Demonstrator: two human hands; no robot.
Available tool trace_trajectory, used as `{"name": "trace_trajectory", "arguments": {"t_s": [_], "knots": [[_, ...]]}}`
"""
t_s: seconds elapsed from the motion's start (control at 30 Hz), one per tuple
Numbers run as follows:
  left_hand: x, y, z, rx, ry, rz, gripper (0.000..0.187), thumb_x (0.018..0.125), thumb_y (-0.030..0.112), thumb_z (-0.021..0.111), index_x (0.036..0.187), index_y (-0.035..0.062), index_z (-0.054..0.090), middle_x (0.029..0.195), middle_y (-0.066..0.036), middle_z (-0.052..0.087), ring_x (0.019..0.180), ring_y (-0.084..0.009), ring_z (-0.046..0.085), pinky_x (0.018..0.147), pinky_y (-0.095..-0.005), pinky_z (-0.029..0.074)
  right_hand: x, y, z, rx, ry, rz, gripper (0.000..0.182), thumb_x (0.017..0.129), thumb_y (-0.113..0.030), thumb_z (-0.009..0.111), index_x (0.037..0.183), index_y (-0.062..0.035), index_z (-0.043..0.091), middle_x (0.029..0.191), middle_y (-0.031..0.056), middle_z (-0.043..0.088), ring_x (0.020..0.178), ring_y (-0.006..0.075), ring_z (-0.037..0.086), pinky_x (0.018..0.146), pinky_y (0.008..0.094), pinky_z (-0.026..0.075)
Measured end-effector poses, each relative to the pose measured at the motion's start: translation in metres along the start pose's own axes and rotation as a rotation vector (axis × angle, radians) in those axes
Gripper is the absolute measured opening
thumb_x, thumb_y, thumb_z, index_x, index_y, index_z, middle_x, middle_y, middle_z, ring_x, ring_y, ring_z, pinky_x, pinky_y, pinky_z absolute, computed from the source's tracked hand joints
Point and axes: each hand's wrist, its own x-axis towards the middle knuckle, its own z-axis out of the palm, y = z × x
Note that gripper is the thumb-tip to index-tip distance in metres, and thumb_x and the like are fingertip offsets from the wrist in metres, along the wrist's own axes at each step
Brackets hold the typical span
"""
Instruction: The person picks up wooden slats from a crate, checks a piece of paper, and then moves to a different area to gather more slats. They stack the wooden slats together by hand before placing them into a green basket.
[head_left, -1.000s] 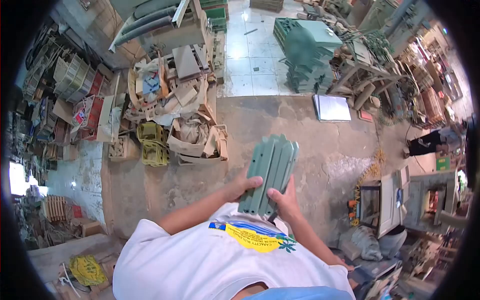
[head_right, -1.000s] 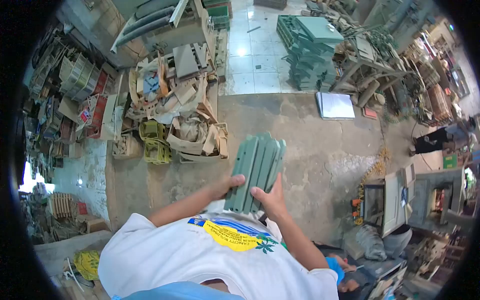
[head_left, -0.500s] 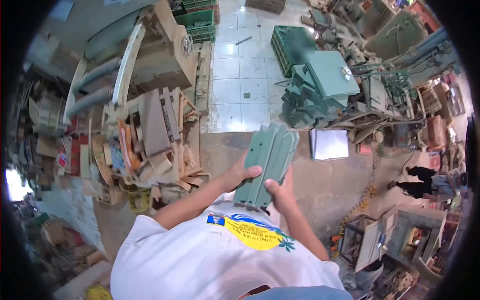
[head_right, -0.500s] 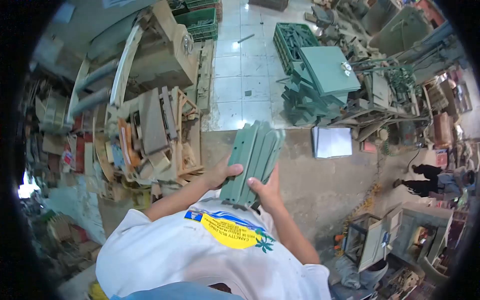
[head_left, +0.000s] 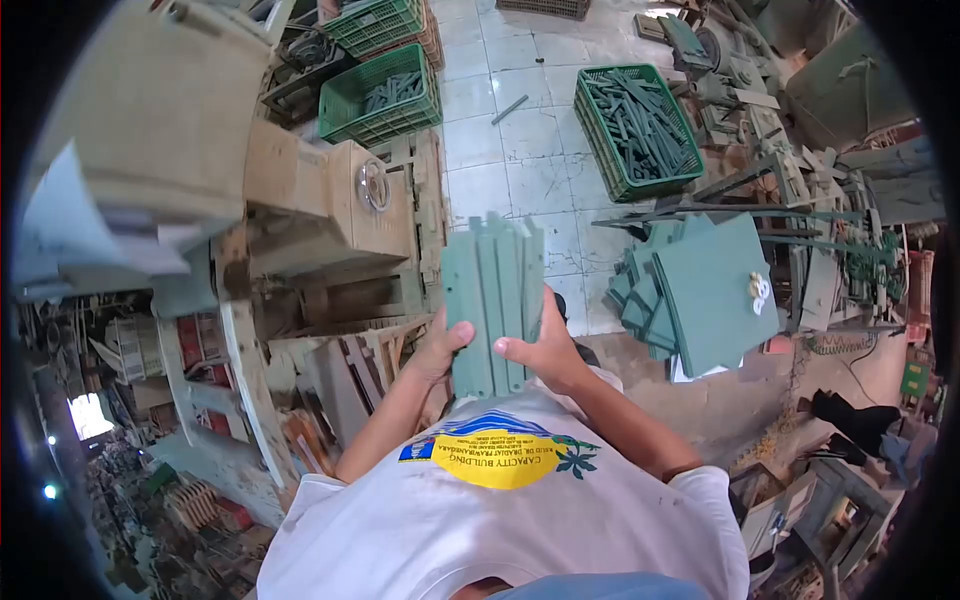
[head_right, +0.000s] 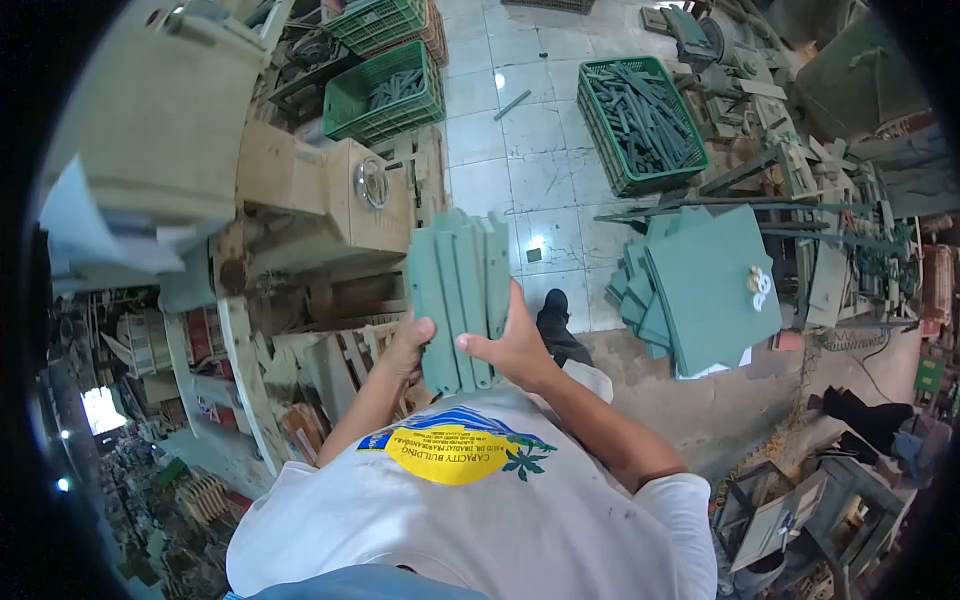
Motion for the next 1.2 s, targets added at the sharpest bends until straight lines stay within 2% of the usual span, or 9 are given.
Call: {"name": "trace_trajectory", "arguments": {"t_s": [0.07,0.17,0.37,0.5,0.67,0.77,0.83,0.93,1.2], "knots": [[0.030,0.046,0.002,-0.103,0.065,-0.050,0.107,0.071,0.054,0.080,0.149,0.0010,0.029,0.141,-0.015,0.047,0.128,-0.0252,0.050,0.105,-0.0394,0.044,0.053,-0.023,-0.001,-0.030,-0.018,0.040,0.094,0.074,-0.014,0.080,0.147,0.0015,0.023,0.135,0.0151,0.045,0.128,0.0240,0.043,0.112,0.0381,0.032],[0.096,0.089,-0.024,-0.097,0.075,-0.044,0.106,0.071,0.054,0.080,0.148,0.0010,0.031,0.138,-0.015,0.050,0.124,-0.0256,0.054,0.101,-0.0395,0.048,0.128,-0.045,-0.005,-0.022,0.008,0.060,0.095,0.075,-0.016,0.080,0.148,0.0012,0.022,0.137,0.0164,0.044,0.131,0.0252,0.042,0.113,0.0379,0.031],[0.281,0.180,-0.104,-0.001,-0.101,-0.105,0.109,0.069,0.056,0.081,0.148,-0.0006,0.032,0.137,-0.015,0.052,0.123,-0.0256,0.055,0.102,-0.0393,0.048,0.304,-0.056,-0.022,-0.083,0.206,-0.124,0.100,0.073,-0.020,0.082,0.149,0.0018,0.021,0.137,0.0178,0.046,0.128,0.0262,0.046,0.111,0.0381,0.034],[0.362,0.241,-0.131,0.000,-0.120,-0.311,0.109,0.067,0.059,0.082,0.146,-0.0009,0.036,0.135,-0.015,0.055,0.120,-0.0253,0.058,0.101,-0.0389,0.050,0.387,-0.109,-0.026,0.009,0.340,-0.151,0.101,0.072,-0.020,0.082,0.149,0.0022,0.020,0.135,0.0191,0.048,0.128,0.0271,0.048,0.110,0.0385,0.036],[0.459,0.306,-0.151,0.064,-0.115,-0.246,0.111,0.068,0.061,0.081,0.146,-0.0027,0.036,0.136,-0.017,0.054,0.120,-0.0274,0.059,0.100,-0.0402,0.051,0.495,-0.147,-0.050,-0.014,0.370,-0.234,0.105,0.071,-0.026,0.083,0.149,0.0036,0.020,0.139,0.0260,0.047,0.128,0.0354,0.051,0.108,0.0404,0.038],[0.503,0.330,-0.160,0.076,-0.087,-0.246,0.111,0.068,0.062,0.080,0.146,-0.0023,0.035,0.139,-0.018,0.053,0.123,-0.0285,0.057,0.102,-0.0422,0.049,0.553,-0.174,-0.083,-0.016,0.198,-0.106,0.105,0.074,-0.028,0.083,0.150,0.0022,0.017,0.140,0.0245,0.044,0.132,0.0317,0.046,0.110,0.0395,0.037],[0.534,0.347,-0.145,0.111,0.027,-0.111,0.111,0.069,0.065,0.078,0.146,-0.0019,0.036,0.138,-0.018,0.053,0.124,-0.0295,0.056,0.104,-0.0433,0.048,0.596,-0.183,-0.102,-0.011,0.217,-0.218,0.105,0.073,-0.027,0.083,0.150,0.0020,0.017,0.137,0.0268,0.047,0.129,0.0352,0.050,0.109,0.0394,0.038],[0.565,0.370,-0.155,0.211,0.122,-0.113,0.113,0.069,0.071,0.074,0.147,-0.0017,0.036,0.139,-0.018,0.052,0.125,-0.0307,0.056,0.105,-0.0439,0.047,0.632,-0.203,-0.114,0.005,0.131,-0.085,0.111,0.070,-0.031,0.084,0.150,0.0047,0.016,0.136,0.0296,0.049,0.127,0.0382,0.052,0.109,0.0395,0.038],[0.661,0.386,-0.155,0.188,0.119,-0.172,0.112,0.069,0.069,0.074,0.148,-0.0005,0.034,0.142,-0.018,0.050,0.127,-0.0317,0.053,0.105,-0.0446,0.047,0.699,-0.220,-0.160,0.055,0.240,-0.062,0.112,0.070,-0.035,0.083,0.150,0.0048,0.017,0.137,0.0294,0.048,0.129,0.0384,0.051,0.109,0.0398,0.039]]}}
